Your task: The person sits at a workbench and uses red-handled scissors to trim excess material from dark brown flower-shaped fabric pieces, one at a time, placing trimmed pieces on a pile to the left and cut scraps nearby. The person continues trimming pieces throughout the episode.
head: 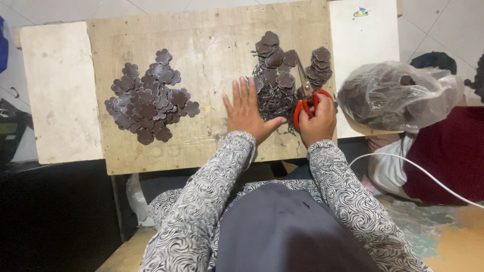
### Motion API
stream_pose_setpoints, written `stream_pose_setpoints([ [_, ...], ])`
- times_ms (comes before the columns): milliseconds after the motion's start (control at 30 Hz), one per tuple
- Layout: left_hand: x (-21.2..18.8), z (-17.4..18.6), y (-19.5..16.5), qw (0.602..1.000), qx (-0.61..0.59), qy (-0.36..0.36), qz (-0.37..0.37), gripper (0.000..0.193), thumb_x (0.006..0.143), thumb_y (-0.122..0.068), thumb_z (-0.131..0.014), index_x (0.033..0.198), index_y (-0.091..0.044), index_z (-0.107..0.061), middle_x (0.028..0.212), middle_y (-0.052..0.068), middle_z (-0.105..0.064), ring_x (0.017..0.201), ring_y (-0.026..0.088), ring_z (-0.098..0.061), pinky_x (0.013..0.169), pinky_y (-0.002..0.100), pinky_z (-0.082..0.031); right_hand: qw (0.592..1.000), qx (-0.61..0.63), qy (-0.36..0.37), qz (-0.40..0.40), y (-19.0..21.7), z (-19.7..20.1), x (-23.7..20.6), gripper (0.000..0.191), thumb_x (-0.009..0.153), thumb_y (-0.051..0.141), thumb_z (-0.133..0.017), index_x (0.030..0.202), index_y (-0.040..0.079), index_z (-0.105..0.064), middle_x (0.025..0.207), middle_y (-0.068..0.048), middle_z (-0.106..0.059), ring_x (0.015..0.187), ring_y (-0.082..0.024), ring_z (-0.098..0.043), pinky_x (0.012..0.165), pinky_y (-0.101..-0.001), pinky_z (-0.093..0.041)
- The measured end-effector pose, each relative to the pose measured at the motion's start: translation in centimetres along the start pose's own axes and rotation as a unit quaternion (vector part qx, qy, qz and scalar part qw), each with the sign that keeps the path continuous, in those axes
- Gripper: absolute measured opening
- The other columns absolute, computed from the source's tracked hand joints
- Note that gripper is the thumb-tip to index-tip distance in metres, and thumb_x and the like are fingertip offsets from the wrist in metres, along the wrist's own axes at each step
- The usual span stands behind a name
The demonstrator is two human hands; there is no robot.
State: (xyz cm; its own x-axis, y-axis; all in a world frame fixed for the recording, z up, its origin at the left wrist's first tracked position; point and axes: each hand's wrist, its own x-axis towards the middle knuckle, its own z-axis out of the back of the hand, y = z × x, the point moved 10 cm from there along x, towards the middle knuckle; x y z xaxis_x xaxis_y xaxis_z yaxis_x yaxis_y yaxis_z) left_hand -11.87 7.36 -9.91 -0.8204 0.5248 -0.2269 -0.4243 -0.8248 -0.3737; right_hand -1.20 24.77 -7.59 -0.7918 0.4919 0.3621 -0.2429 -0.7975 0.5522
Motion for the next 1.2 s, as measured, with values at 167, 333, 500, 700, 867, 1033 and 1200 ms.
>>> stream_pose_setpoints([
  [167, 0.0, 0.9, 0.1, 0.980, -0.153, -0.115, -0.054, 0.111, 0.087, -0.070, -0.058, 0.162, -0.004, -0.009, 0.169, 0.020, -0.016, 0.158, 0.033, -0.013, 0.127, 0.055, -0.004, 0.998, 0.051, -0.030, -0.005, -0.4, 0.6, -0.3, 0.039, 0.094, 0.010, -0.077, 0.124, -0.001, -0.055, 0.108, -0.016, -0.061, 0.094, -0.032, -0.063, 0.085, -0.0421, -0.050],
  [333, 0.9, 1.3, 2.4, 0.967, -0.171, -0.186, -0.013, 0.068, 0.103, -0.048, -0.053, 0.159, -0.012, -0.037, 0.168, 0.014, -0.035, 0.160, 0.029, -0.028, 0.136, 0.049, -0.017, 0.991, 0.100, -0.091, -0.025, -1.4, 1.9, -1.3, 0.036, 0.100, 0.011, -0.077, 0.125, -0.001, -0.054, 0.111, -0.017, -0.062, 0.100, -0.032, -0.064, 0.091, -0.0405, -0.052],
  [500, 0.5, 2.0, -0.7, 0.976, -0.101, -0.157, -0.117, 0.065, 0.097, -0.046, -0.062, 0.153, -0.018, -0.045, 0.163, 0.019, -0.027, 0.151, 0.037, -0.020, 0.120, 0.061, -0.011, 0.989, 0.129, -0.056, -0.053, -1.2, 1.8, -1.9, 0.031, 0.097, 0.012, -0.077, 0.119, 0.001, -0.057, 0.107, -0.016, -0.066, 0.095, -0.030, -0.068, 0.086, -0.0395, -0.054],
  [700, -1.1, 1.6, -2.7, 0.972, -0.085, -0.135, -0.171, 0.054, 0.094, -0.044, -0.065, 0.141, -0.018, -0.058, 0.160, 0.020, -0.035, 0.150, 0.036, -0.028, 0.120, 0.059, -0.019, 0.993, 0.079, 0.082, -0.009, 1.3, -0.3, -1.9, 0.036, 0.087, 0.008, -0.070, 0.120, 0.002, -0.058, 0.109, -0.020, -0.066, 0.096, -0.036, -0.068, 0.083, -0.0428, -0.056],
  [867, -1.2, 1.5, -0.5, 0.952, -0.199, -0.185, -0.143, 0.049, 0.101, -0.025, -0.060, 0.148, -0.013, -0.054, 0.155, 0.016, -0.051, 0.149, 0.033, -0.043, 0.126, 0.049, -0.029, 0.989, 0.091, 0.114, 0.036, 2.3, -1.3, -2.3, 0.032, 0.088, 0.008, -0.070, 0.118, 0.003, -0.059, 0.110, -0.019, -0.067, 0.099, -0.037, -0.068, 0.084, -0.0438, -0.055],
  [1033, -0.1, 2.1, 1.6, 0.939, -0.212, -0.260, -0.076, 0.058, 0.093, -0.015, -0.063, 0.148, -0.003, -0.048, 0.147, 0.019, -0.054, 0.141, 0.037, -0.047, 0.121, 0.049, -0.031, 0.990, 0.131, 0.037, 0.034, 1.4, -0.2, -2.3, 0.027, 0.093, 0.002, -0.064, 0.119, 0.005, -0.057, 0.114, -0.017, -0.066, 0.104, -0.034, -0.070, 0.091, -0.0405, -0.057],
  [1200, -0.2, 2.6, 1.5, 0.936, -0.189, -0.284, -0.080, 0.057, 0.091, -0.016, -0.064, 0.145, -0.004, -0.050, 0.141, 0.020, -0.057, 0.139, 0.036, -0.050, 0.121, 0.050, -0.031, 0.997, 0.082, 0.007, -0.002, 0.2, 0.0, -2.5, 0.039, 0.087, 0.002, -0.070, 0.124, 0.001, -0.056, 0.112, -0.021, -0.064, 0.101, -0.038, -0.067, 0.088, -0.0427, -0.054],
])
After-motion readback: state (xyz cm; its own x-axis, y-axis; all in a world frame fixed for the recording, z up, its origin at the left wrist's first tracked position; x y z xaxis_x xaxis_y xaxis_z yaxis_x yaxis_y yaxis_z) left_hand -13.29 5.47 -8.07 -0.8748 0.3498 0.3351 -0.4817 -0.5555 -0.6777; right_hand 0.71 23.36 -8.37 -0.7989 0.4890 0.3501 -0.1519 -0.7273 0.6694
